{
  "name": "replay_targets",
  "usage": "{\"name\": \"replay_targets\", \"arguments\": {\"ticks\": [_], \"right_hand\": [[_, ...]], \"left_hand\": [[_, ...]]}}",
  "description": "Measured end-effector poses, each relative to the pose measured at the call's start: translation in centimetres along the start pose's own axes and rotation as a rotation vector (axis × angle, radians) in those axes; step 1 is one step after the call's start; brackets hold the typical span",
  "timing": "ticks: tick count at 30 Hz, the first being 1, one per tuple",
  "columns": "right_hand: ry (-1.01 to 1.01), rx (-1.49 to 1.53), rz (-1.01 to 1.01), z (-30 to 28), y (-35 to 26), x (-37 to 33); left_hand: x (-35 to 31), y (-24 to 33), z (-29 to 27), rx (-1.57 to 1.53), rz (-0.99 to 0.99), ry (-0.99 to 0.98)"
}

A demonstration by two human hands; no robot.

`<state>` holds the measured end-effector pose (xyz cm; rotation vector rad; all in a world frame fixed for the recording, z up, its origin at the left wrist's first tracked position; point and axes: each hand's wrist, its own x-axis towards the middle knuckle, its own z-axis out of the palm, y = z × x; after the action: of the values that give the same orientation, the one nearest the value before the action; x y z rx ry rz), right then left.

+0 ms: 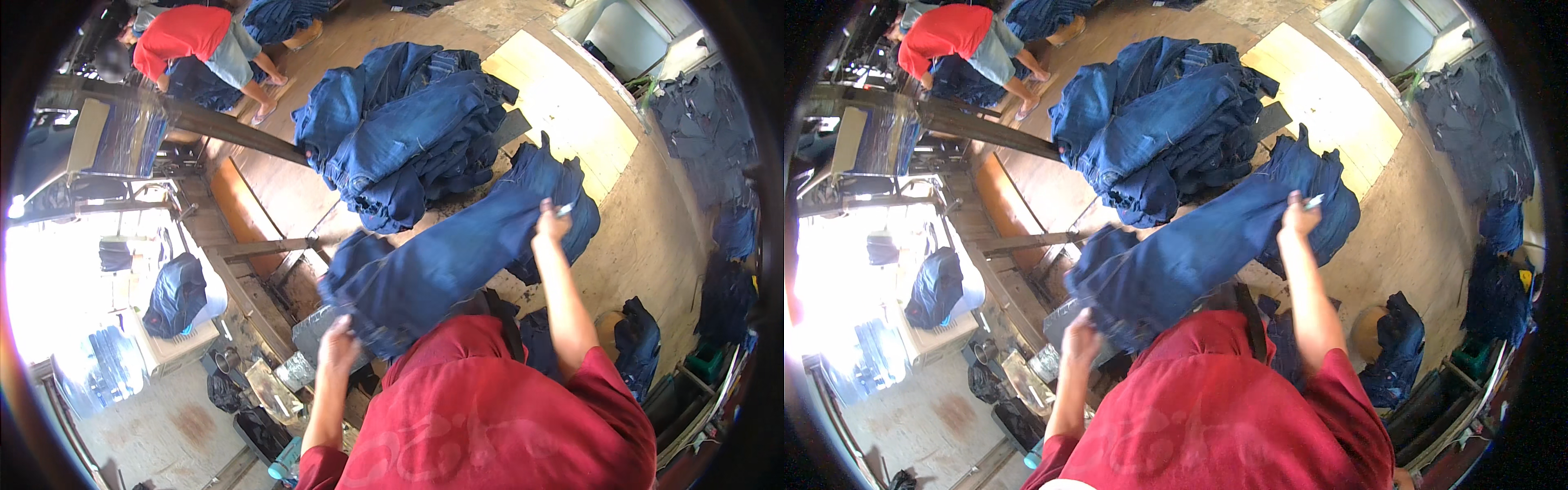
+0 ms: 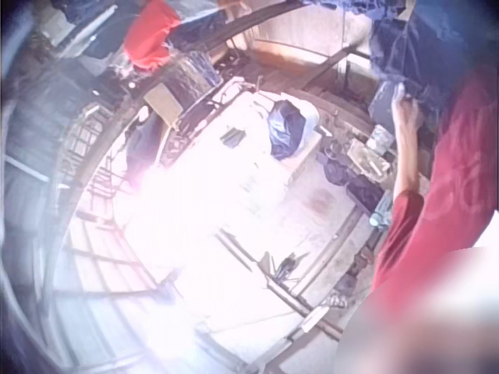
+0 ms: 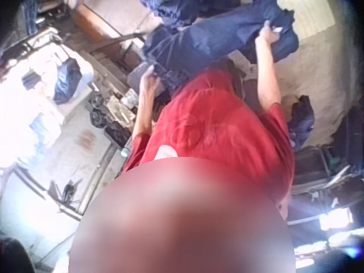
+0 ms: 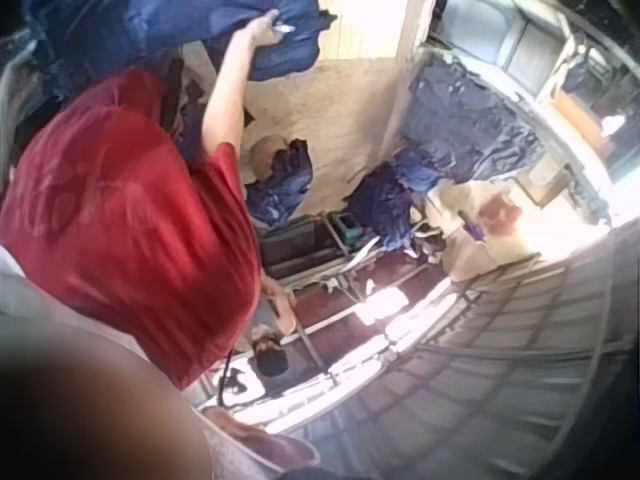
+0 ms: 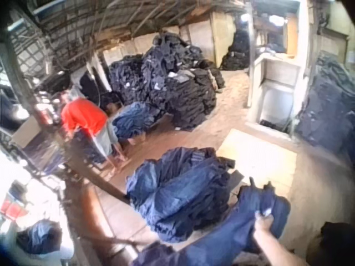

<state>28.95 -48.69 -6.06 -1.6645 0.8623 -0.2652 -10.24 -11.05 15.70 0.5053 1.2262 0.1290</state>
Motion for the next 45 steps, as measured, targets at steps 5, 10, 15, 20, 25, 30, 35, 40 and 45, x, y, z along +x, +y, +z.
{"name": "replay_targets", "arguments": {"ticks": [5,10,15,20,25,30,35,40,45], "right_hand": [[0.065,0.305,-0.085,-5.6,-15.4,20.3],[-0.098,0.631,-0.205,-10.4,-34.9,27.2],[-0.420,0.355,-0.306,-6.1,-40.8,25.2],[-0.800,-0.134,-0.291,-0.1,-27.5,23.6],[-0.793,-0.565,-0.122,-1.1,-4.1,17.2],[-0.800,-1.107,-0.371,-9.7,14.2,4.3],[-0.579,-1.372,-0.777,-10.8,23.4,0.8],[-0.671,-1.210,-0.738,-12.6,23.7,2.7],[-0.513,-0.826,-0.499,-14.7,15.4,4.3]], "left_hand": [[7.3,-3.9,20.1,0.098,0.128,-0.698],[8.5,2.9,36.6,0.016,0.349,-0.821],[10.4,16.7,39.8,0.141,0.475,-0.849],[20.3,28.5,28.3,0.246,0.373,-0.676],[27.6,32.2,7.2,1.233,0.833,-0.039],[20.0,18.0,-5.2,1.788,1.088,0.307],[9.5,1.9,0.5,1.630,1.108,0.416],[6.7,-4.8,11.1,1.652,1.544,-0.025],[4.8,-16.4,19.5,1.387,0.624,-0.682]]}}
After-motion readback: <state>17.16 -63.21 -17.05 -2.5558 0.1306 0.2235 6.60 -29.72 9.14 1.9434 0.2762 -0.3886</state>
